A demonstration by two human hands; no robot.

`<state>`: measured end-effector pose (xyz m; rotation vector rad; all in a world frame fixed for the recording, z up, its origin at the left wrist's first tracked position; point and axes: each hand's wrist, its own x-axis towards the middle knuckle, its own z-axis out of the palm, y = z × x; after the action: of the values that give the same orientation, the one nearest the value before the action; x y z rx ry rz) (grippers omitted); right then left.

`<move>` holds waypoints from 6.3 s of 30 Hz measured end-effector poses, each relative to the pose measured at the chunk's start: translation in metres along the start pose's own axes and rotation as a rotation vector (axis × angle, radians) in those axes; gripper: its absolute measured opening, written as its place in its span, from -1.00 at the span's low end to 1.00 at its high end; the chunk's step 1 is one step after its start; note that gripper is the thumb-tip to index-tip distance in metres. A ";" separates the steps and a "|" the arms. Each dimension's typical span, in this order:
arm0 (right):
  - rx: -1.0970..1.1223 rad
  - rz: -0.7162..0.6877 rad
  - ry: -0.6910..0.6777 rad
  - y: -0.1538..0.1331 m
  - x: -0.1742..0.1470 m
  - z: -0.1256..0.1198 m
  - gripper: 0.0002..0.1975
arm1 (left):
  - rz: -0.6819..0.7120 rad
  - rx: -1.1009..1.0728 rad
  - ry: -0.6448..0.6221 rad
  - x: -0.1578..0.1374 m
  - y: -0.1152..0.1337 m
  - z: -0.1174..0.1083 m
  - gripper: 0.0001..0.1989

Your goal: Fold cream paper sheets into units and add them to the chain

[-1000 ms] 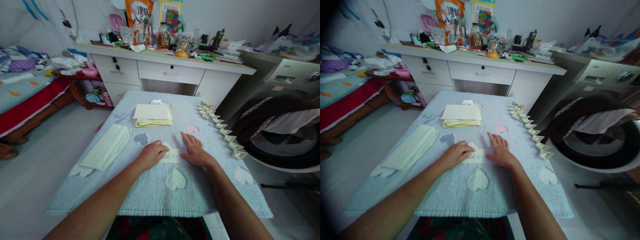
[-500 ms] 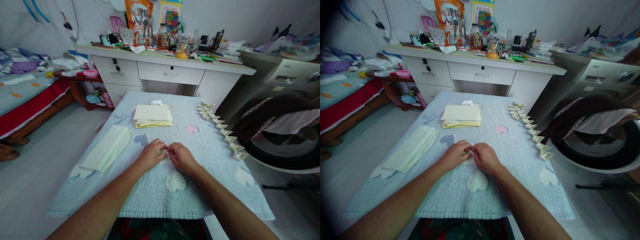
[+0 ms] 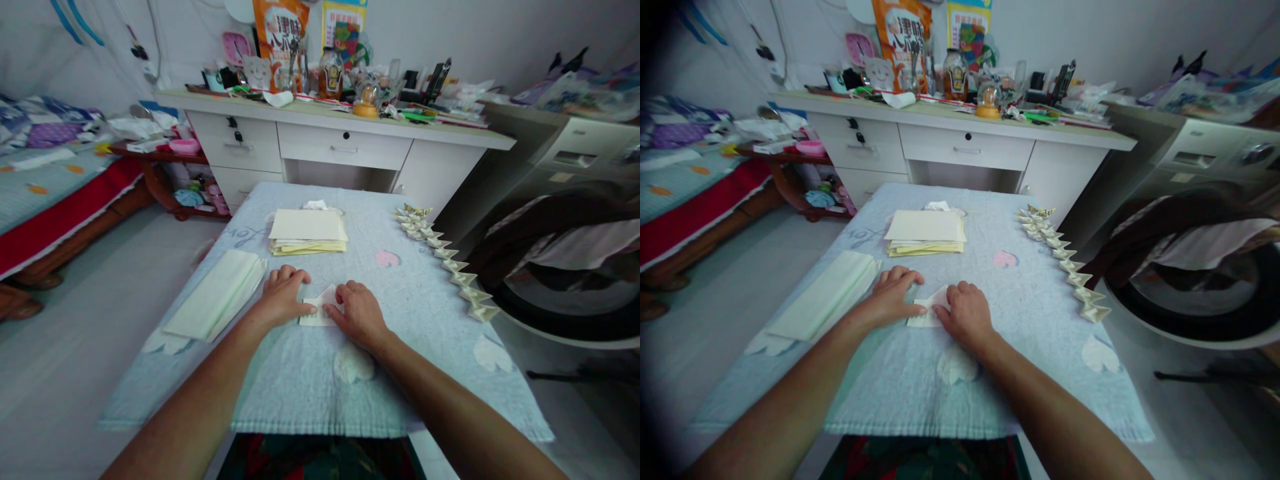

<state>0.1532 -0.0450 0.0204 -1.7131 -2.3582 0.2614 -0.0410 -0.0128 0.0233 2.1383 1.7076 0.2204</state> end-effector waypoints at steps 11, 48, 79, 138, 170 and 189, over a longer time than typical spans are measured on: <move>-0.031 0.086 0.075 0.030 -0.001 -0.001 -0.53 | 0.043 -0.012 -0.057 0.001 -0.011 -0.007 -0.51; 0.829 0.013 0.326 0.042 0.000 -0.012 -0.73 | -0.004 -1.288 -0.137 -0.001 0.027 0.005 -0.65; 0.250 -0.207 0.411 0.038 -0.004 -0.004 -0.68 | 0.369 -0.913 0.225 -0.012 0.035 0.009 -0.93; 0.217 -0.164 -0.061 0.069 -0.005 -0.027 -0.82 | 0.417 -0.077 -0.080 -0.004 0.010 0.001 -0.85; 0.177 -0.236 -0.042 0.064 -0.005 -0.029 -0.85 | 0.438 -0.032 0.027 -0.006 0.018 0.001 -0.83; 0.174 -0.067 -0.026 0.064 -0.002 -0.020 -0.81 | 0.258 -0.028 0.019 0.000 0.029 0.017 -0.81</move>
<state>0.2174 -0.0269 0.0222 -1.5577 -2.3290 0.4649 -0.0091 -0.0214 0.0195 2.3386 1.4256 0.3346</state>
